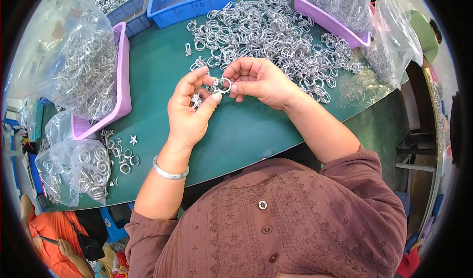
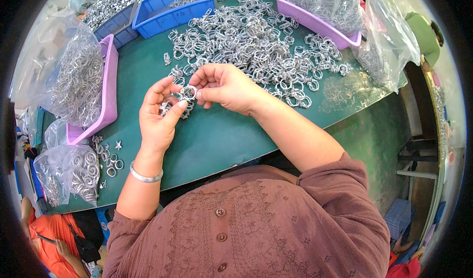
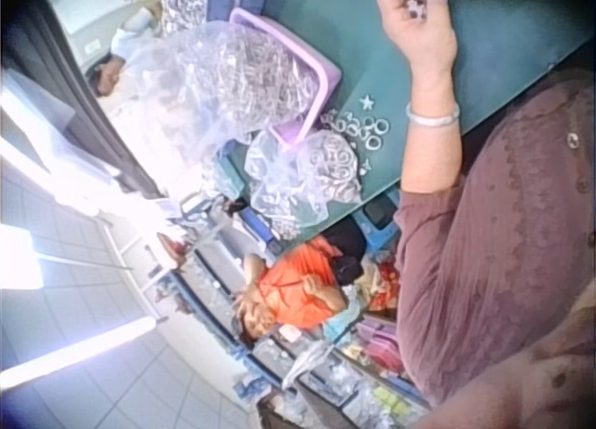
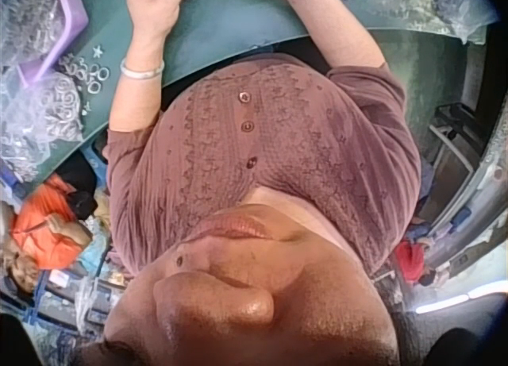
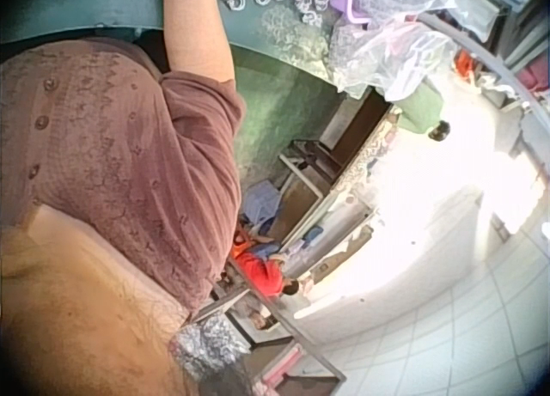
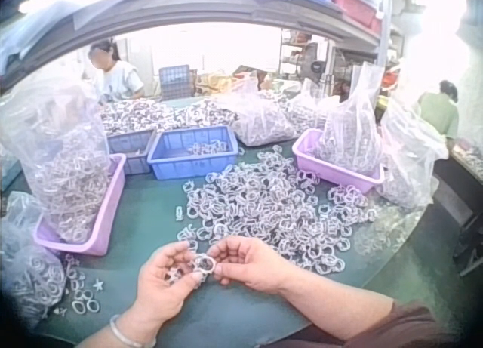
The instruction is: The person links metal rings together by hand from a pile on the workbench.
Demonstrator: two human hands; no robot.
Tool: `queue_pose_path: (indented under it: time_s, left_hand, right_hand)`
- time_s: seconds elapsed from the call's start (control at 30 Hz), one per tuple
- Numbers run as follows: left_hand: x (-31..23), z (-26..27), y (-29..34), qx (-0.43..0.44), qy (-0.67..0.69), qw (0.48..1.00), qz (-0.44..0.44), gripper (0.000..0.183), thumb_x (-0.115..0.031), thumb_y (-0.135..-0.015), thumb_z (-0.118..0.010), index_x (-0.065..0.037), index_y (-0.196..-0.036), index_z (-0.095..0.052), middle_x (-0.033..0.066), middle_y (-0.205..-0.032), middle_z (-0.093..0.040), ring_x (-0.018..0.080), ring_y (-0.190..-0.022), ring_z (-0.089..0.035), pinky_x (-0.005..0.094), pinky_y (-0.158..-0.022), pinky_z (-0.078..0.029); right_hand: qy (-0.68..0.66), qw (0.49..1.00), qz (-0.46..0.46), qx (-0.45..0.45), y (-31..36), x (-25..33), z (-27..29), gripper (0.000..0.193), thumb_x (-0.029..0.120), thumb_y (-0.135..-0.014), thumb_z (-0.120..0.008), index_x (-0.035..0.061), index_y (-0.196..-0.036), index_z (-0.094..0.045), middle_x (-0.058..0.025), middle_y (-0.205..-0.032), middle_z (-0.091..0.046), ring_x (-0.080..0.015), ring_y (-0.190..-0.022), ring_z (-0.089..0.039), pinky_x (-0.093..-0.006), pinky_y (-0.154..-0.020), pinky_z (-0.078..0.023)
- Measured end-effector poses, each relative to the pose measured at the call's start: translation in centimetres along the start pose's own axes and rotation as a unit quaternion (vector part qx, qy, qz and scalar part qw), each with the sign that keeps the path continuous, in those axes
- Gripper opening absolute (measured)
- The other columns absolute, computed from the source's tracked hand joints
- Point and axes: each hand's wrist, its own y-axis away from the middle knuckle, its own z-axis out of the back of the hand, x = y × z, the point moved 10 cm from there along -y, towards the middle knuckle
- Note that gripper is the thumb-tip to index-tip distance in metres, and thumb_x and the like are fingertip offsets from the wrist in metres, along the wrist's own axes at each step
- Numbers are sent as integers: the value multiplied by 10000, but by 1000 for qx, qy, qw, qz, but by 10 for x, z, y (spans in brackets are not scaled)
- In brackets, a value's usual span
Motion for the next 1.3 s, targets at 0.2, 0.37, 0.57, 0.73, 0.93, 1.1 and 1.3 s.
queue_pose_path:
  time_s: [0.2,0.37,0.57,0.73,0.93,1.1,1.3]
  left_hand:
    - [-1,-2,1,14,-15,1000,-9,467,54,-738,-619,1,-1176,-467,52,-980,-555,64,-751,-480,186,-672,-417]
    - [-3,-1,0,5,-12,1000,-17,462,70,-716,-614,-25,-1151,-492,50,-965,-564,63,-698,-471,192,-642,-420]
    - [-3,-1,0,5,-15,1000,-18,452,77,-720,-601,-24,-1148,-496,51,-963,-564,63,-697,-479,194,-635,-423]
    - [-1,-1,0,6,4,1000,-2,432,75,-731,-590,-19,-1142,-499,57,-963,-562,65,-703,-490,194,-623,-428]
    - [1,-1,0,5,13,1000,11,405,64,-749,-584,-6,-1138,-496,61,-961,-553,66,-699,-500,191,-613,-432]
    - [6,-1,1,9,43,998,34,383,52,-766,-588,-7,-1135,-499,56,-959,-549,63,-700,-503,184,-605,-435]
    - [22,-1,2,12,113,984,136,332,-29,-816,-574,-11,-1140,-504,39,-966,-555,67,-706,-514,186,-597,-424]
  right_hand:
    - [13,1000,-1,-1,0,-1,1,185,36,-793,-604,14,-969,-553,-44,-882,-603,-111,-773,-578,-251,-636,-490]
    - [21,1000,-5,-4,0,-1,2,148,39,-797,-599,10,-940,-569,-44,-857,-610,-108,-735,-578,-243,-629,-487]
    - [28,1000,-2,-13,1,0,3,144,40,-806,-582,0,-944,-574,-45,-845,-612,-106,-714,-578,-244,-630,-486]
    - [36,999,0,-15,1,1,2,148,58,-817,-571,-6,-951,-574,-45,-829,-611,-107,-699,-576,-238,-629,-482]
    - [42,999,-4,-17,2,3,2,160,75,-821,-573,-7,-959,-571,-48,-809,-609,-107,-687,-575,-235,-624,-478]
    - [39,999,-2,-20,2,2,3,164,81,-822,-576,-5,-961,-569,-48,-802,-608,-107,-677,-574,-236,-620,-478]
    - [36,999,-4,-19,2,2,3,149,85,-826,-575,-2,-946,-574,-62,-819,-617,-110,-682,-578,-238,-617,-478]
